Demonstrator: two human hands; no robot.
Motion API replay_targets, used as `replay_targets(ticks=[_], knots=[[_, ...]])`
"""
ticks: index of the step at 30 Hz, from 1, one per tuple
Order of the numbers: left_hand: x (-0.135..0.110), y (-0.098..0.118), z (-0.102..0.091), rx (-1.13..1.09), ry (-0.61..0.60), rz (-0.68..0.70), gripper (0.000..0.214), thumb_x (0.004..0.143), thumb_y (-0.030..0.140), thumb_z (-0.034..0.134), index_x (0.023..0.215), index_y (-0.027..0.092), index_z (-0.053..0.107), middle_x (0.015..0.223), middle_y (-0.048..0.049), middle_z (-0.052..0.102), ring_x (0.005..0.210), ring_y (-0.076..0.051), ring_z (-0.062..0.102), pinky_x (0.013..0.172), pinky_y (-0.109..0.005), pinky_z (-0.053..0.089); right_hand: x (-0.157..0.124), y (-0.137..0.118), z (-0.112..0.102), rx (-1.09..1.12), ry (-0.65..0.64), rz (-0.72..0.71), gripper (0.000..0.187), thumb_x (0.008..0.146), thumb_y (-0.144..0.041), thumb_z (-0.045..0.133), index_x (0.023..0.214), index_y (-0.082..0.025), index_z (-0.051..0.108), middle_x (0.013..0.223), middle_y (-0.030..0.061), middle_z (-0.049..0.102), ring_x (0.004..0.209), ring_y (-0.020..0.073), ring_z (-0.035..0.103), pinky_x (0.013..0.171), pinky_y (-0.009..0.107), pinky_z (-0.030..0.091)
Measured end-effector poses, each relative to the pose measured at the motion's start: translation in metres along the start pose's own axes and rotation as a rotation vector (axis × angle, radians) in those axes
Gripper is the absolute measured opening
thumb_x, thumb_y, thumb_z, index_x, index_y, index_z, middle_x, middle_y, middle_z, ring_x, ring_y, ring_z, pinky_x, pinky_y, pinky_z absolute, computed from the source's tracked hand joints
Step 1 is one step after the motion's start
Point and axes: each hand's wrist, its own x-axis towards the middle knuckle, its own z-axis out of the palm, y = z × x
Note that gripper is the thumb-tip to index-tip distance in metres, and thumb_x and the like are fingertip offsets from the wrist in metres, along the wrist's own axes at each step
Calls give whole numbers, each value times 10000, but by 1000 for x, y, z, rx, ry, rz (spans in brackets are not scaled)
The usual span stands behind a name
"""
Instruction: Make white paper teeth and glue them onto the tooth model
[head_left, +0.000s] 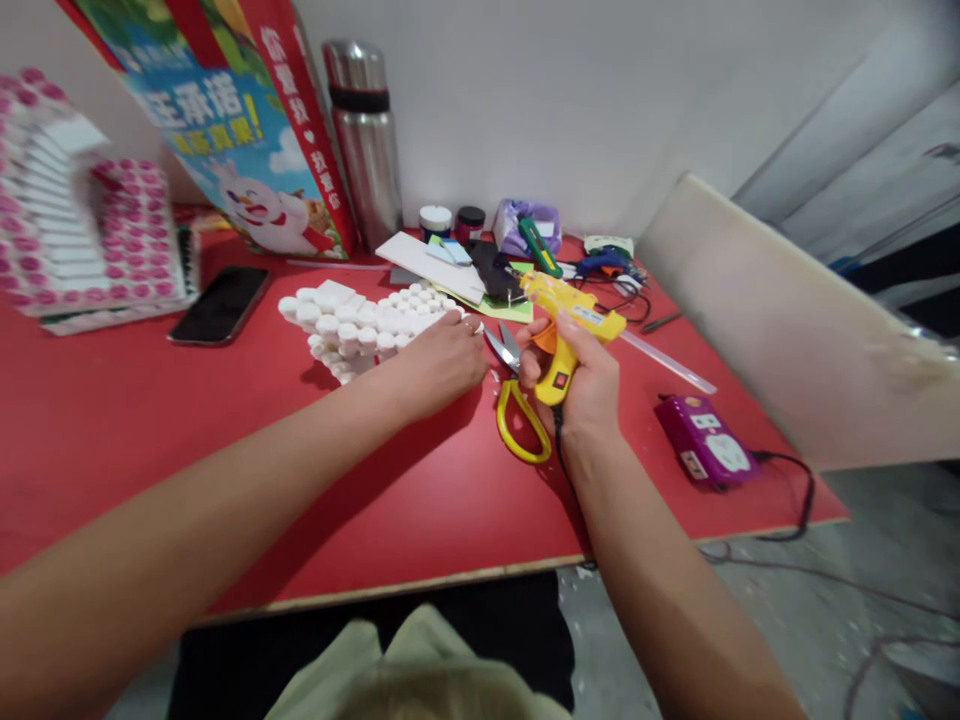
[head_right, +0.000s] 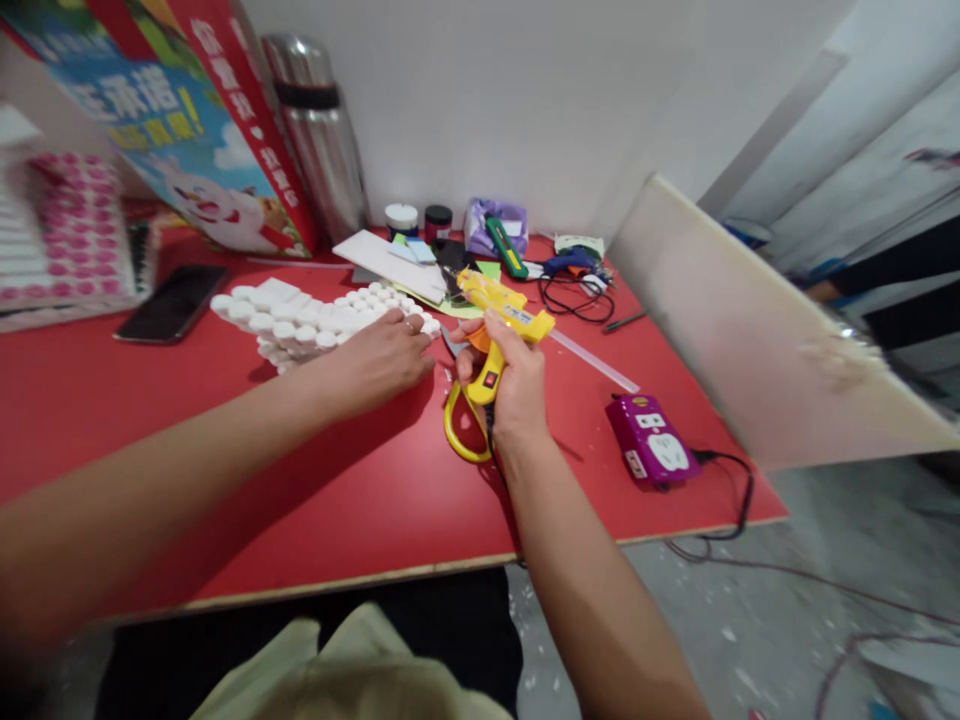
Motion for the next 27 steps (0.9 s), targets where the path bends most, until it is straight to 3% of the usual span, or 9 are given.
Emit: replay_targets(ticks=[5,8,11,14,15,18,20,23,27], knots=[[-21,26,-14,-111,97,-80,272,971,59,478,1074,59,730,1007,-216,718,953,-330,671,792,-447,467,2,-1,-1,-28,0,-38,332,838,-507,744,762,-193,664,761,21,709,452,82,540,399,231,396],[-56,47,-22,-437,189,-159,339,993,59,452,1249,93,672,1152,-187,714,930,-259,695,777,-393,531,0,-2,-1,-25,5,-46,317,836,-491,754,759,-191,684,767,23,719,449,79,536,401,227,402],[-95,48,-25,-922,329,-386,188,1017,221,586,1162,192,701,1121,-107,735,1048,-231,707,881,-364,591,-4,-2,3,-37,-51,-29,311,839,-483,758,768,-184,714,771,36,735,458,91,560,411,232,429],[-120,27,-23,-1267,516,-701,152,924,287,750,1058,215,743,1115,-91,756,919,-213,737,774,-352,627,-9,1,7,-35,-141,3,276,843,-458,765,824,-183,751,809,47,759,507,113,622,427,228,462],[-124,20,-22,-1323,580,-735,201,911,302,767,1095,223,750,1104,-87,765,911,-217,742,777,-362,630,-11,2,9,-39,-166,20,269,840,-451,771,835,-182,760,814,47,763,522,117,637,433,224,472],[-127,11,-16,-1477,626,-806,261,868,301,813,1115,227,778,966,-63,779,882,-226,754,806,-385,632,-16,4,12,-76,-217,72,277,834,-444,785,810,-168,771,756,47,755,522,121,649,453,221,494],[-125,14,-12,-1672,637,-901,253,837,273,844,1081,221,802,943,-54,783,814,-184,742,789,-346,630,-20,5,12,-95,-252,97,291,835,-442,791,770,-160,765,710,49,742,509,128,651,468,233,509],[-119,22,-9,-1996,634,-931,288,794,254,888,1071,214,823,981,-51,796,757,-122,721,772,-268,625,-24,7,12,-118,-336,127,284,848,-424,790,759,-157,760,685,45,723,502,145,653,483,261,520],[-114,23,-11,-2199,656,-960,297,752,210,924,1024,156,817,965,-55,793,764,-100,733,767,-194,620,-27,10,11,-146,-487,139,256,881,-381,771,764,-154,755,661,32,695,504,151,648,503,275,516]])
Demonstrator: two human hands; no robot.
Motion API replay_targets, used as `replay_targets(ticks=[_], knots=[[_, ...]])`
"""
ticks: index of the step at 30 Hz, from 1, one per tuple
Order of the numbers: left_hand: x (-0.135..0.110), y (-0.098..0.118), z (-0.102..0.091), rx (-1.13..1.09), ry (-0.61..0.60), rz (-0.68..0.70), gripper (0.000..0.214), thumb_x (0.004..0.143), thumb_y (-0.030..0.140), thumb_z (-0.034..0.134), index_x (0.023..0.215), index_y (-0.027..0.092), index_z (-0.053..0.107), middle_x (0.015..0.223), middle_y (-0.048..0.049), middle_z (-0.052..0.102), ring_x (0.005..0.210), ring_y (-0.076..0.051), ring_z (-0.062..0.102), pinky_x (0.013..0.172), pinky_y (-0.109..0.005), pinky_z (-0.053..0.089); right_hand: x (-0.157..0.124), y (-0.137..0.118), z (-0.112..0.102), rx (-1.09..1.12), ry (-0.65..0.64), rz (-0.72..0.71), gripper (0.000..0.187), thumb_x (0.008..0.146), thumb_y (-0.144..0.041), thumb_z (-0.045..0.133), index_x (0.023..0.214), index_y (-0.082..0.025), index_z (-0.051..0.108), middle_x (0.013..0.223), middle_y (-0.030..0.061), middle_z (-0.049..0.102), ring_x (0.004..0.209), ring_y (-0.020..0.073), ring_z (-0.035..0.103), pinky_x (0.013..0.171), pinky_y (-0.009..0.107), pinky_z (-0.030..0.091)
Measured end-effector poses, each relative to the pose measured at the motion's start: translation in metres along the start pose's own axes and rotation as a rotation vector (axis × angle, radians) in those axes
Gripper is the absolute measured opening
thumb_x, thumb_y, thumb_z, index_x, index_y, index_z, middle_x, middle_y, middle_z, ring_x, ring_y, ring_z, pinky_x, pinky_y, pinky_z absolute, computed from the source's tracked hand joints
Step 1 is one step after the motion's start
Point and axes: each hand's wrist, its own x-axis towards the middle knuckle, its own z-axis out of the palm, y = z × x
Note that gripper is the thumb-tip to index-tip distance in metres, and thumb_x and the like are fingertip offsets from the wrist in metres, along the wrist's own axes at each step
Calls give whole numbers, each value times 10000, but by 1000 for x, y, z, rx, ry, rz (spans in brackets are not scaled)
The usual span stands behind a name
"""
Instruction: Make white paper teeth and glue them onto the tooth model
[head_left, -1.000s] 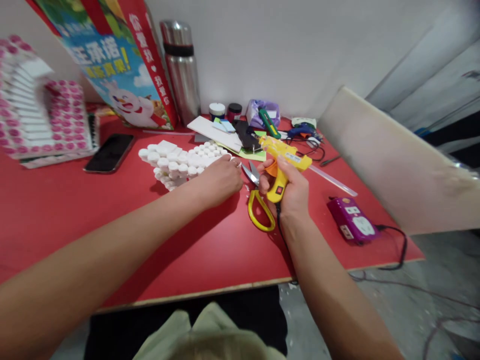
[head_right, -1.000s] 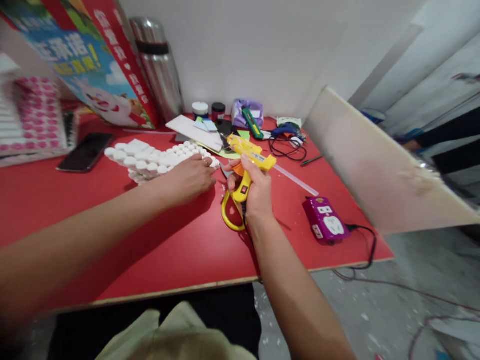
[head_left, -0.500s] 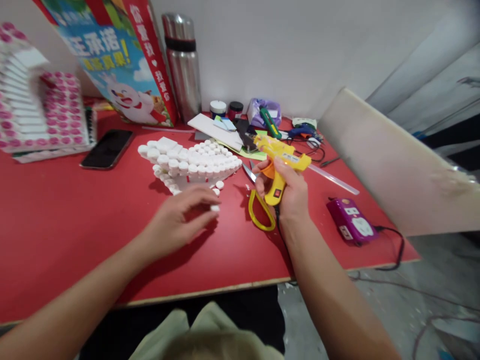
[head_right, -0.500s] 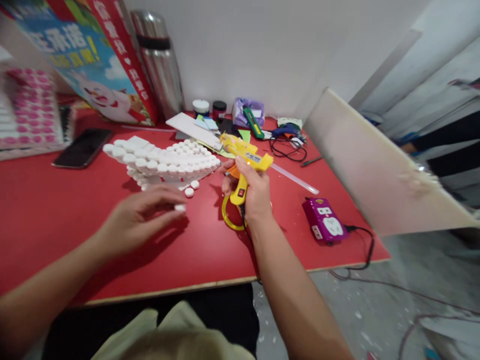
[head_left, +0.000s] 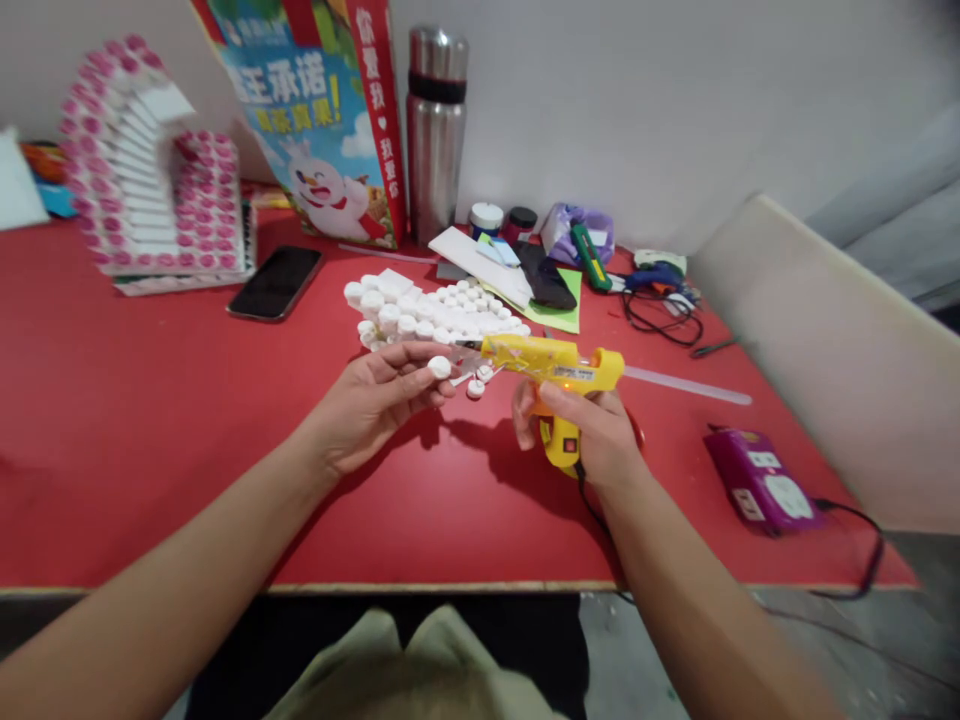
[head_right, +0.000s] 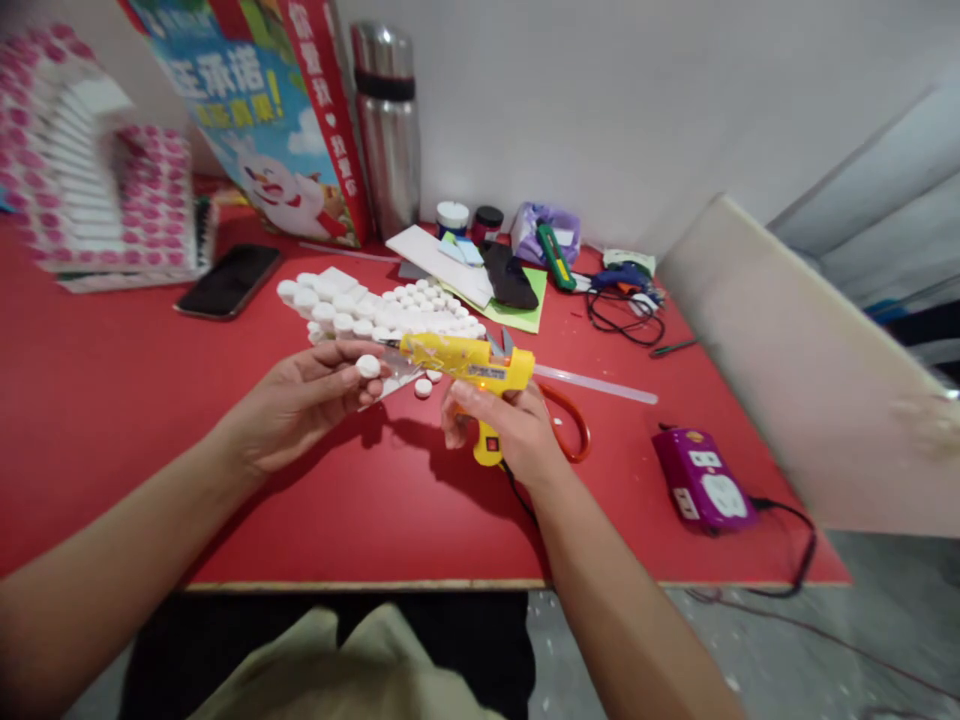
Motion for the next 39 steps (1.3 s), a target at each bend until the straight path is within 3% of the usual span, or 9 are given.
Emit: replay_targets(ticks=[6,17,39], knots=[[1,4,0,-115,43,4,272,726,159,938,958,118,801,901,-64,806,742,-111,754,756,-181,636,-1,1,-2,-73,-36,44,273,890,-390,755,747,-158,735,621,26,676,505,158,640,503,277,490],[4,3,1,-138,52,-14,313,666,166,973,932,127,813,894,-42,806,744,-115,762,752,-185,642,-2,2,-2,-171,-85,79,331,921,-412,711,701,-165,704,595,27,667,517,156,628,508,275,456],[3,4,1,-164,53,-27,291,690,111,940,950,115,812,912,-49,812,771,-131,780,796,-189,649,-1,3,-2,-151,-36,85,357,890,-443,750,670,-169,685,561,12,635,469,149,601,467,275,412]])
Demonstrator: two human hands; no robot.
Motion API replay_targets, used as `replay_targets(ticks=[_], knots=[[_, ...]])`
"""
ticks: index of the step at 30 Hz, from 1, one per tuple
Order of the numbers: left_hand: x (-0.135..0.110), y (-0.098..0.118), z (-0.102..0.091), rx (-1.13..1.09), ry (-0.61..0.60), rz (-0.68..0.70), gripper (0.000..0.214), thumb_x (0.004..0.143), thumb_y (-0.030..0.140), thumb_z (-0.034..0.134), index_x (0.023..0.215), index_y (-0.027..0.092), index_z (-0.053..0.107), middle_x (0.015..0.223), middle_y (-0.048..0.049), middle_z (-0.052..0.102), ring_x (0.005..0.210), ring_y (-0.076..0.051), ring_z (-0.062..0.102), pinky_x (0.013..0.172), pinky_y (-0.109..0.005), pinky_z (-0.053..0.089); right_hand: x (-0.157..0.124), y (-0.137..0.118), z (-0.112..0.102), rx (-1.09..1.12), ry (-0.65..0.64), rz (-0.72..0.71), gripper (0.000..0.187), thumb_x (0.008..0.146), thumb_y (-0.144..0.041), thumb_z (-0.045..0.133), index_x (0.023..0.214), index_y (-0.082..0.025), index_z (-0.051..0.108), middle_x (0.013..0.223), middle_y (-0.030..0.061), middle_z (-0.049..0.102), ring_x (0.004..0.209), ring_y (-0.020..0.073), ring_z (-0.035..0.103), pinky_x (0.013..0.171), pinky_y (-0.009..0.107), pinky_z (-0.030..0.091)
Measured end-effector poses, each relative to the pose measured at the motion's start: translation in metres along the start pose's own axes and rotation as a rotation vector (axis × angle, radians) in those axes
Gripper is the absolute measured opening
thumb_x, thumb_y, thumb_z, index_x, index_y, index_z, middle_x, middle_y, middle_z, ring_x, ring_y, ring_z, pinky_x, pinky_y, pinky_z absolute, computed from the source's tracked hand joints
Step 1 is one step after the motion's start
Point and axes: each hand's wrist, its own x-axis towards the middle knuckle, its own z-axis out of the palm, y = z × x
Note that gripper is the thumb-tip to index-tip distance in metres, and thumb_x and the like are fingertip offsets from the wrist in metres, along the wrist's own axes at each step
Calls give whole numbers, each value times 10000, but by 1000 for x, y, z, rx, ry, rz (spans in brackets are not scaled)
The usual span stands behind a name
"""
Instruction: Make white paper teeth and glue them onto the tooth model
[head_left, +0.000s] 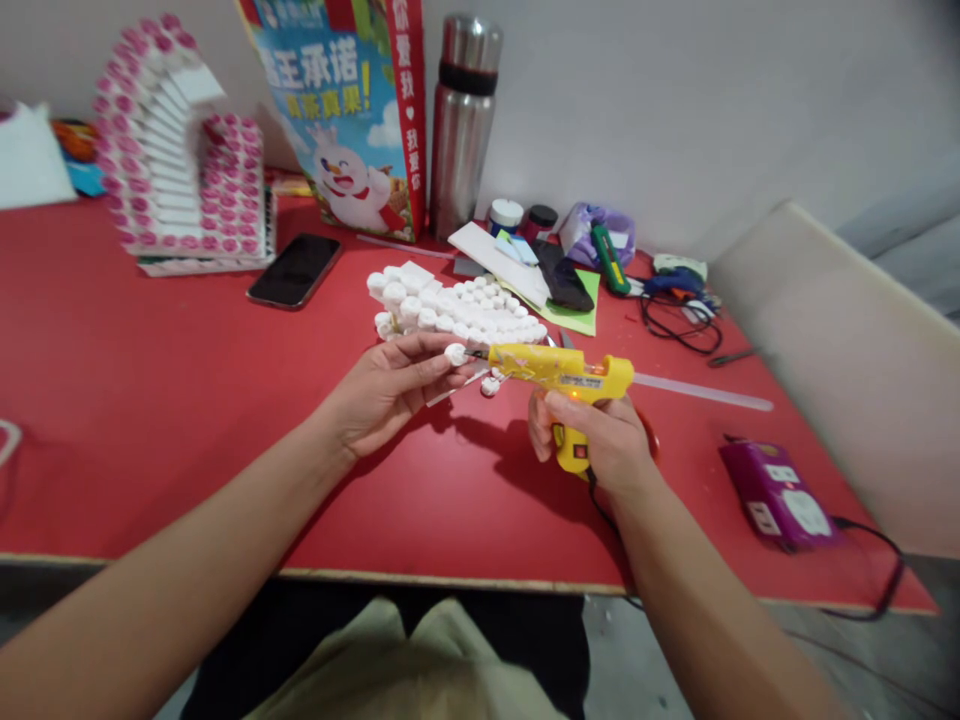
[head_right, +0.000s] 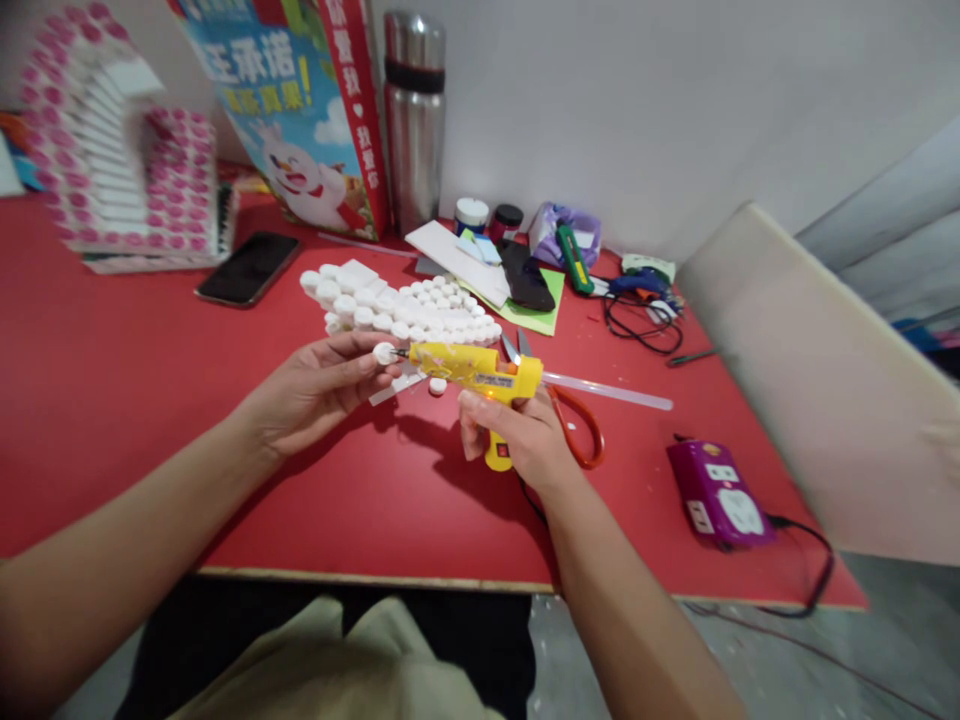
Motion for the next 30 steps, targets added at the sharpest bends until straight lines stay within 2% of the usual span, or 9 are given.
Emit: replay_targets(ticks=[13,20,23,26,27,30], knots=[[1,0,-1,26,9,22,230,735,95,893,943,139,807,978,-60,805,836,-139,775,875,-233,635,0,-2,1,-22,3,10,367,892,-439,748,656,-171,665,560,5,618,463,149,596,468,282,405],[-1,3,-1,93,24,50,218,731,142,904,933,149,821,966,-60,804,804,-125,756,838,-218,626,1,-1,0,-7,82,7,353,864,-441,771,661,-167,676,547,11,625,444,142,590,450,266,407],[-8,12,-6,248,56,125,250,716,214,929,933,158,818,974,-53,795,794,-134,744,792,-224,619,2,-3,0,32,122,-6,326,862,-411,767,665,-164,683,549,13,624,438,141,590,448,265,428],[-19,23,-16,592,126,212,275,758,279,911,989,176,805,915,-49,779,783,-155,717,743,-240,590,2,-6,2,79,170,-30,309,839,-402,775,663,-165,684,554,12,617,432,139,583,430,264,426],[-23,26,-21,728,123,238,273,784,288,891,1017,177,803,926,-59,779,815,-170,716,757,-246,579,2,-7,3,90,186,-36,306,828,-405,782,664,-166,683,558,11,616,433,139,582,425,264,427],[-32,29,-35,1071,60,428,202,853,292,818,1031,198,800,998,-74,764,859,-189,683,793,-265,544,3,-8,3,95,204,-30,313,809,-420,793,661,-170,679,570,12,619,436,140,583,421,269,431]])
